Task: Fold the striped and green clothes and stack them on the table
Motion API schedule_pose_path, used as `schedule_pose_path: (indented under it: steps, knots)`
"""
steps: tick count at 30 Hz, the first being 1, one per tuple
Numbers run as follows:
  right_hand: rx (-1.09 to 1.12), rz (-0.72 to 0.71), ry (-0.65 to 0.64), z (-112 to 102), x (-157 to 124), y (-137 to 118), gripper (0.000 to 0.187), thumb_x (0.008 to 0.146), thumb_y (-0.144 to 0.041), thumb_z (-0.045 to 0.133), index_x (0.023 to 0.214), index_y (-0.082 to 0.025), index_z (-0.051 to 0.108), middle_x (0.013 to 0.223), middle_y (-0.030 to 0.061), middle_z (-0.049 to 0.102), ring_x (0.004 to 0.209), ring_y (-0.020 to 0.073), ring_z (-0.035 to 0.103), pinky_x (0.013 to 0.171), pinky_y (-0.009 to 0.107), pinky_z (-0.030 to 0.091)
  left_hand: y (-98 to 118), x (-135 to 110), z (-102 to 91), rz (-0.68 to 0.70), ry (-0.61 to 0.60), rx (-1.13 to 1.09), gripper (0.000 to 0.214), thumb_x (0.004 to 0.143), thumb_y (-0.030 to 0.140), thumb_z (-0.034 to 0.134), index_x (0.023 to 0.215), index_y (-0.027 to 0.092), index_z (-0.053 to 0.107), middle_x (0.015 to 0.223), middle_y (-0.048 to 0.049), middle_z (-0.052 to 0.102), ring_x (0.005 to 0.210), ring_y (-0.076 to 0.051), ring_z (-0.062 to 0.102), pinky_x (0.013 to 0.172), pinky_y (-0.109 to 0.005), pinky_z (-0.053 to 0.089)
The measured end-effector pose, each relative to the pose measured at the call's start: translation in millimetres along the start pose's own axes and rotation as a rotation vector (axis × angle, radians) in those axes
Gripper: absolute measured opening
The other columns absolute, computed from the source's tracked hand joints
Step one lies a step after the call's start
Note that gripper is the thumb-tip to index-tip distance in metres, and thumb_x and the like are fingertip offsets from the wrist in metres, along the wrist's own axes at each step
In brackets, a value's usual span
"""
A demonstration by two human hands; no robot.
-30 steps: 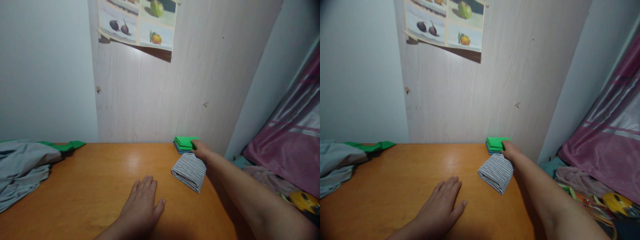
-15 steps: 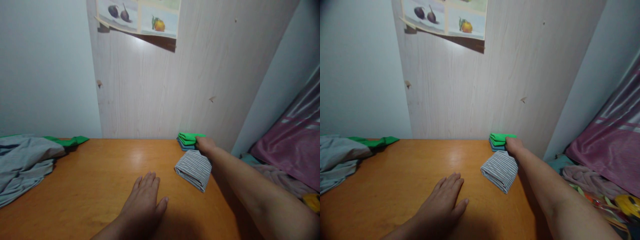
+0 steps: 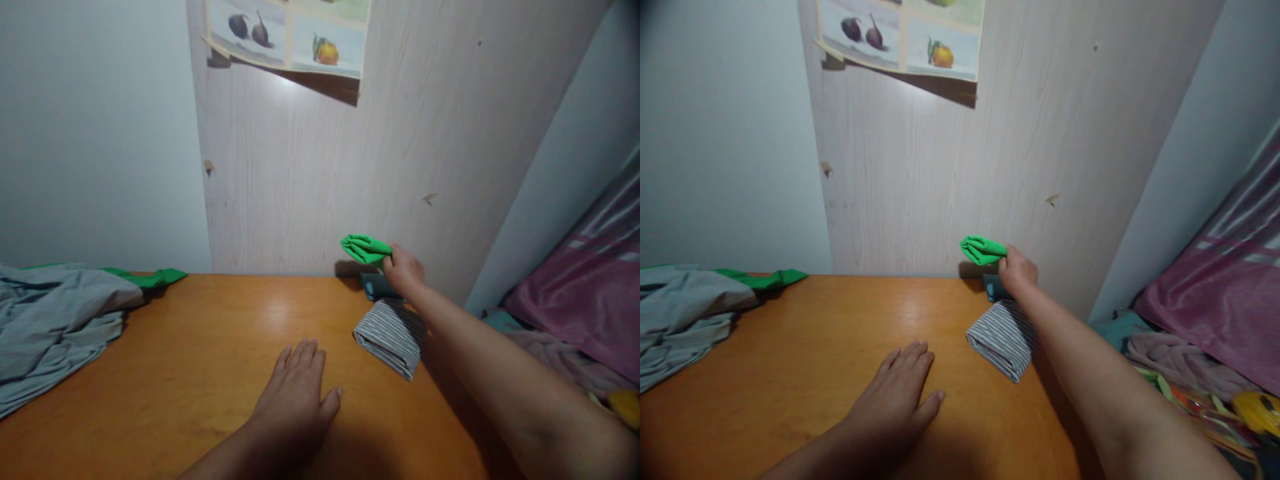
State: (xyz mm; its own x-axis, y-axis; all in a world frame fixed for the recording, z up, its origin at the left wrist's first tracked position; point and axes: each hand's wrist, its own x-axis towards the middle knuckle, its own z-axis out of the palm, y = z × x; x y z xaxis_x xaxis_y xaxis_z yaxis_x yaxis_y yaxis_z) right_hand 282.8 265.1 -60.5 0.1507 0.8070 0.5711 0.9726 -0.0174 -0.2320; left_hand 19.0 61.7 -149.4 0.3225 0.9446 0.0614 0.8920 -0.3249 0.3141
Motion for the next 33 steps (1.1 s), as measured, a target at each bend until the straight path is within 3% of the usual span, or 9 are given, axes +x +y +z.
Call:
schedule_pose_path:
  steps: [3,6,9,12,16,22,28,31,33]
  knots:
    - [0.086,-0.227,-0.097,6.6,-35.4,-38.6,0.043,0.098,-0.029,0.045,0.139,-0.029,0.055,0.125,0.0084,0.068,0.109,0.0276,0.063,0.090,0.034,0.045,2.1,0.8,-3.0,0.000,-0.006,0.003,0.071,0.094,0.052,0.040,0.149,0.009,0.046,0.161,-0.0184,0.033,0.151,-0.033,0.025,0.124,-0.053,0.015]
    - [0.124,-0.462,-0.428,25.8,-75.5,-60.7,0.045,0.090,-0.025,0.055,0.134,-0.028,0.060,0.133,0.0074,0.066,0.119,0.0282,0.061,0.099,0.036,0.043,2.6,1.5,-3.5,0.017,0.018,0.010,0.070,0.094,0.052,0.040,0.148,0.009,0.048,0.160,-0.0189,0.036,0.150,-0.033,0.027,0.124,-0.053,0.016]
    - [0.186,-0.510,-0.542,36.4,-94.5,-63.3,0.056,0.080,-0.018,0.061,0.136,-0.022,0.061,0.143,0.0109,0.059,0.130,0.0303,0.054,0.108,0.039,0.039,1.5,1.3,-2.1,0.028,0.041,0.020,0.069,0.094,0.053,0.040,0.147,0.010,0.049,0.159,-0.0192,0.037,0.149,-0.034,0.029,0.123,-0.054,0.017]
    - [0.443,-0.285,-0.466,25.1,-84.9,-48.0,0.042,0.079,-0.017,0.061,0.120,-0.022,0.071,0.126,0.0071,0.070,0.120,0.0269,0.060,0.105,0.037,0.043,0.4,0.6,-0.9,0.032,0.058,0.022,0.067,0.095,0.053,0.039,0.145,0.010,0.051,0.158,-0.0193,0.039,0.149,-0.034,0.031,0.123,-0.053,0.018]
    - [0.793,0.353,-0.255,-7.2,-63.9,-0.2,0.009,0.083,-0.019,0.062,0.087,-0.020,0.070,0.087,0.0030,0.073,0.091,0.0183,0.066,0.079,0.024,0.052,-0.9,1.1,0.0,0.046,0.062,0.031,0.065,0.095,0.053,0.038,0.143,0.012,0.051,0.156,-0.0183,0.043,0.148,-0.033,0.031,0.123,-0.052,0.018]
    - [0.769,0.779,-0.374,-36.1,-91.8,77.0,0.019,0.091,-0.020,0.053,0.072,-0.019,0.052,0.056,0.0007,0.057,0.047,0.0108,0.054,0.045,0.019,0.045,-2.6,5.4,3.0,0.080,0.083,0.066,0.064,0.095,0.052,0.041,0.141,0.009,0.051,0.155,-0.0210,0.043,0.147,-0.035,0.033,0.121,-0.054,0.020]
    - [0.720,0.975,-0.649,-31.4,-124.9,84.6,0.036,0.096,-0.044,0.053,0.071,-0.018,0.053,0.053,0.0031,0.057,0.041,0.0116,0.049,0.034,0.018,0.035,-0.5,5.5,-0.5,0.092,0.089,0.075,0.061,0.094,0.050,0.041,0.138,0.009,0.052,0.152,-0.0210,0.046,0.145,-0.035,0.036,0.120,-0.055,0.022]
    - [0.691,0.978,-0.658,-24.4,-126.9,74.5,0.038,0.094,-0.047,0.058,0.071,-0.017,0.054,0.050,-0.0001,0.053,0.037,0.0091,0.043,0.032,0.016,0.025,-1.5,5.7,0.7,0.097,0.099,0.069,0.061,0.094,0.051,0.041,0.137,0.009,0.052,0.151,-0.0215,0.047,0.144,-0.035,0.037,0.119,-0.056,0.022]
    - [0.683,0.960,-0.608,-19.6,-126.3,68.0,0.033,0.094,-0.041,0.062,0.073,-0.016,0.056,0.054,0.0002,0.054,0.040,0.0087,0.044,0.034,0.016,0.028,-2.8,6.4,3.1,0.107,0.112,0.063,0.060,0.094,0.051,0.041,0.135,0.009,0.054,0.149,-0.0217,0.049,0.143,-0.036,0.038,0.119,-0.057,0.022]
